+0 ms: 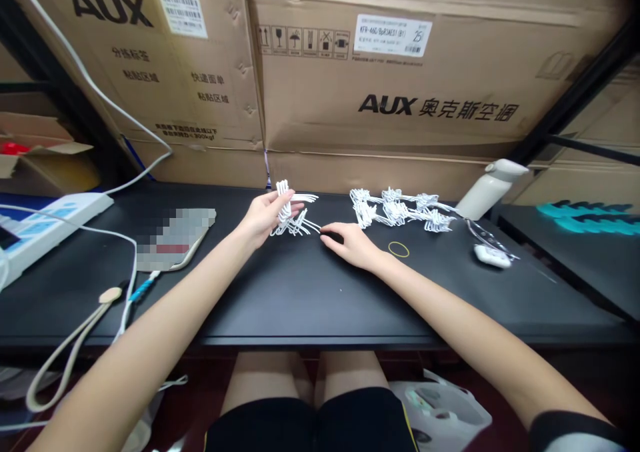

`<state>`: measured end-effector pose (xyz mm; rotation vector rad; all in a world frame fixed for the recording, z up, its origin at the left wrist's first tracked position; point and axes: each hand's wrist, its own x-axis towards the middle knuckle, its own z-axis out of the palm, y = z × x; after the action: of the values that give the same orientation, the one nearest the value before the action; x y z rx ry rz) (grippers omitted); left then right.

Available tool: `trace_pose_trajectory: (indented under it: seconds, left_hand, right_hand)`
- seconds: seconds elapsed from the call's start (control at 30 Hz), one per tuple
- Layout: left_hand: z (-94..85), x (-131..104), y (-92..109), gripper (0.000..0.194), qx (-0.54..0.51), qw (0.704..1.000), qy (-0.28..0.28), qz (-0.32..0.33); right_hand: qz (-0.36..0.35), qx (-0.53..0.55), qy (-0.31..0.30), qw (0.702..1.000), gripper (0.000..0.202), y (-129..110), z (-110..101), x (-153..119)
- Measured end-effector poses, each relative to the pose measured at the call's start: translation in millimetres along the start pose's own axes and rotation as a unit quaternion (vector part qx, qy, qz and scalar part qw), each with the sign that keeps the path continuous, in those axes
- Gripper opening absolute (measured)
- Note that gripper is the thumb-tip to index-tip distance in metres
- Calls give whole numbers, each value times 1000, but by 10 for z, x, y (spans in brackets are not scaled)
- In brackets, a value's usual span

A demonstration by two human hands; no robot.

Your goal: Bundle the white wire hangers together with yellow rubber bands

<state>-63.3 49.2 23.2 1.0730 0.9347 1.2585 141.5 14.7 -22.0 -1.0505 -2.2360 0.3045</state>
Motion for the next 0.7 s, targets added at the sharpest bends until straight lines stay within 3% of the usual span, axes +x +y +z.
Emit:
trace_pose_trajectory:
  seconds: [0.17,0.37,0.5,0.7]
  left_hand:
    - [-14,30,-15,19,-3,1000,21,5]
    - [-44,53,-45,21,-5,1000,16,1]
    - [-57,59,-49,23,-7,1000,20,-7]
    - [-53,67,-61,24,-7,1000,14,-6]
  right_hand:
    - [-24,-34,4,999,24,79,-41,-10]
    - [-92,-110,-77,987,37,63,5,15]
    - [-107,-106,-89,985,31,28,-57,42]
    - [-65,-91,-60,992,21,146,-126,25]
